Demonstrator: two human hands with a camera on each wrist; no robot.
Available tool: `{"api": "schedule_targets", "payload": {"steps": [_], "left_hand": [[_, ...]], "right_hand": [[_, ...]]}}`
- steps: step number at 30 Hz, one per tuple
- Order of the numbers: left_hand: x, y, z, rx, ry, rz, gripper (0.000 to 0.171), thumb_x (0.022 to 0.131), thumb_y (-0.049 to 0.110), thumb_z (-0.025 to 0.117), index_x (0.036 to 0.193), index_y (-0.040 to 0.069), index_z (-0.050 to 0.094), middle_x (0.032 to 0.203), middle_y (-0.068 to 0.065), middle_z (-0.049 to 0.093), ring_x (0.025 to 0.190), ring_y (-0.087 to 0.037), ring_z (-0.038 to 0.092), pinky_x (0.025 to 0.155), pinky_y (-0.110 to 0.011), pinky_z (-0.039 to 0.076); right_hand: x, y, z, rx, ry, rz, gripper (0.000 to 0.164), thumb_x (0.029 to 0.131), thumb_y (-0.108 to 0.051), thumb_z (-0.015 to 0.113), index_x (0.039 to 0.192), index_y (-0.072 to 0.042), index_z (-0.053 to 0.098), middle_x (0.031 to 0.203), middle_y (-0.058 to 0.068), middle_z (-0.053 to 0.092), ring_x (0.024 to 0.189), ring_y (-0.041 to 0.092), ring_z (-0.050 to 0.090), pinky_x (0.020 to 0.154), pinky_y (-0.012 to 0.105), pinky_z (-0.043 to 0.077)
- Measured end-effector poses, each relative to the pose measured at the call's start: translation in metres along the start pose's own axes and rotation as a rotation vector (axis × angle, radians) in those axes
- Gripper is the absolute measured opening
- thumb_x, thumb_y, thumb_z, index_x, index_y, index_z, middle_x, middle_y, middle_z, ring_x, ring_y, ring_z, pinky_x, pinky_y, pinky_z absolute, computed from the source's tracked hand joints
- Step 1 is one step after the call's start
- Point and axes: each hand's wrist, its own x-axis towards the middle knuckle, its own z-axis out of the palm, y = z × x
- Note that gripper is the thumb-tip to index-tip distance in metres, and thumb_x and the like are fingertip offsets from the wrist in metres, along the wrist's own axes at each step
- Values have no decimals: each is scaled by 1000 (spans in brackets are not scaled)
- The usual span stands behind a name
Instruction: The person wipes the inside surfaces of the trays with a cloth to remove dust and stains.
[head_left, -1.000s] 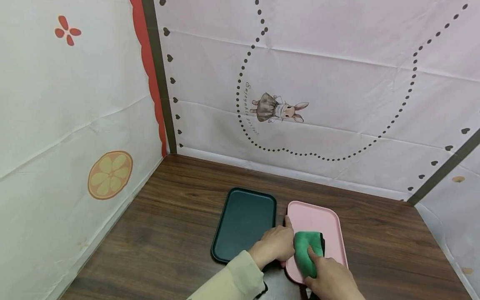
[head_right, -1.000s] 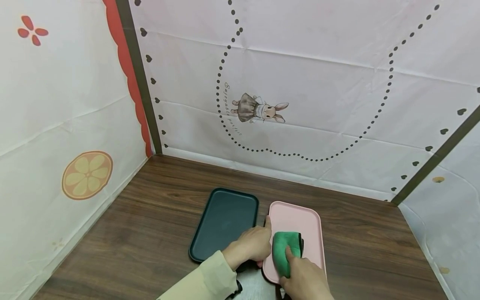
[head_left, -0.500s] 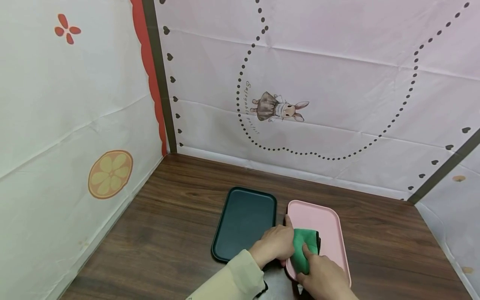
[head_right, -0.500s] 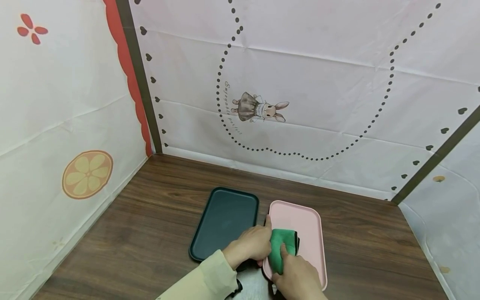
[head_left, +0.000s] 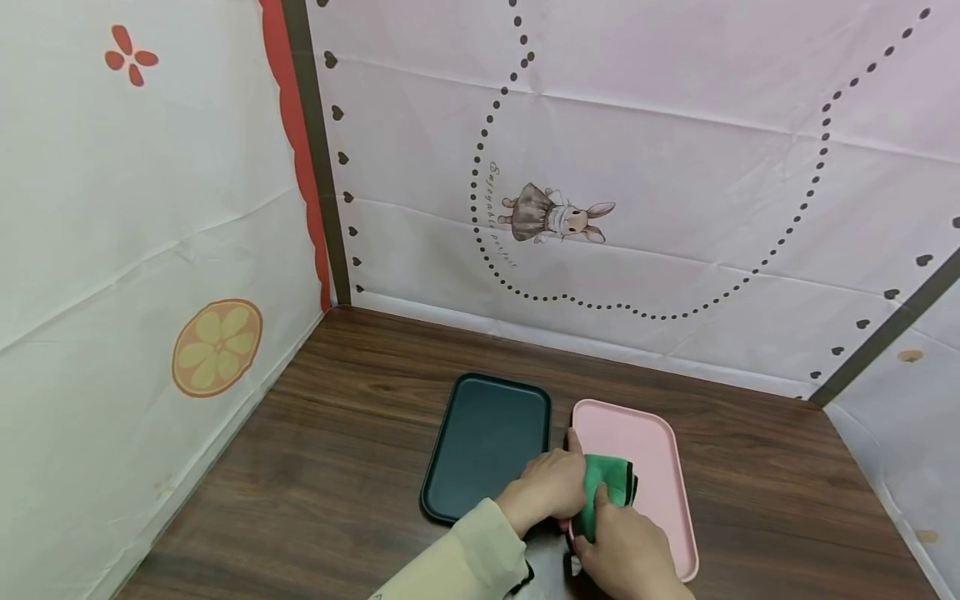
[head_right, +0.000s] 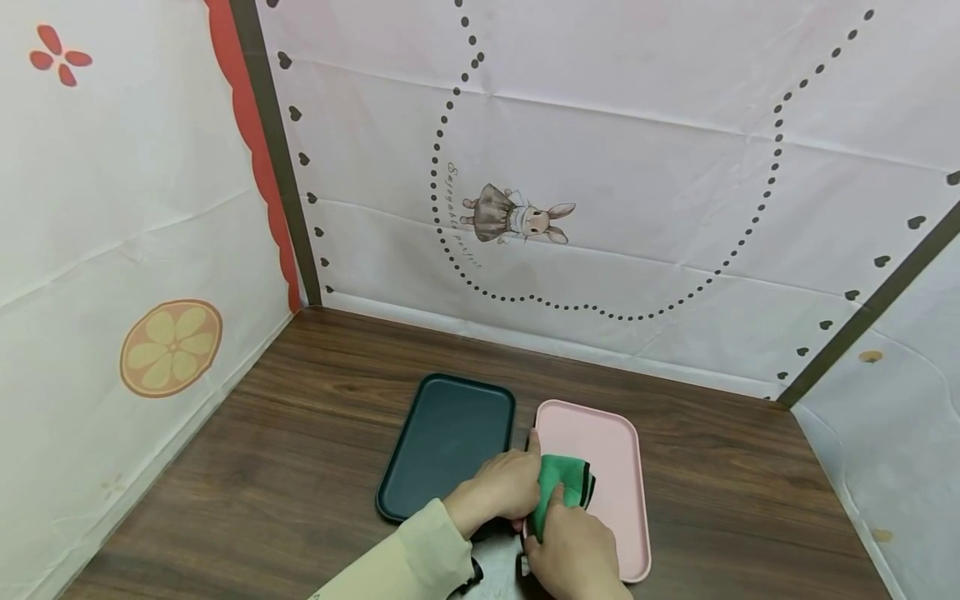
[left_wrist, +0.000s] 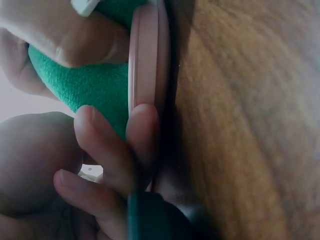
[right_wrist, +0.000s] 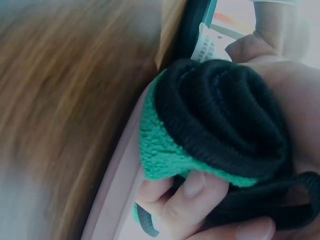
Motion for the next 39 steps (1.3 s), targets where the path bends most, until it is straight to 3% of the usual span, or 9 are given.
{"api": "schedule_targets", "payload": {"steps": [10,16,23,27,39], "left_hand": [[0,-2,0,24,-1,-8,84,98,14,67,166,4,19,42,3,57,35,-12,55,44,-26,45],[1,0,3,27,-15,-1,86,98,16,68,166,6,17,43,3,57,35,-12,55,44,-26,45],[1,2,2,23,-56,-2,86,96,13,68,166,4,18,43,2,59,34,-13,54,43,-26,45],[-1,1,-2,26,-66,-4,87,97,13,67,166,5,16,43,3,60,36,-13,55,44,-26,46],[-1,-2,-3,34,-65,-2,88,96,12,67,166,4,15,43,4,59,38,-12,57,45,-26,45]], "right_hand": [[2,-3,3,-4,-21,19,86,86,-41,78,148,11,49,80,13,71,73,30,71,61,50,55],[2,5,0,18,-68,29,83,85,-40,78,149,5,51,93,16,76,81,32,73,63,52,56],[6,24,-8,130,-132,28,79,81,-32,80,150,-3,54,90,14,76,69,19,60,61,42,49],[9,31,-11,153,-108,13,75,77,-30,81,146,-8,60,103,20,77,70,19,56,63,41,48],[14,34,-12,153,-65,-17,71,75,-27,81,142,-13,65,100,19,77,68,19,52,63,38,45]]}}
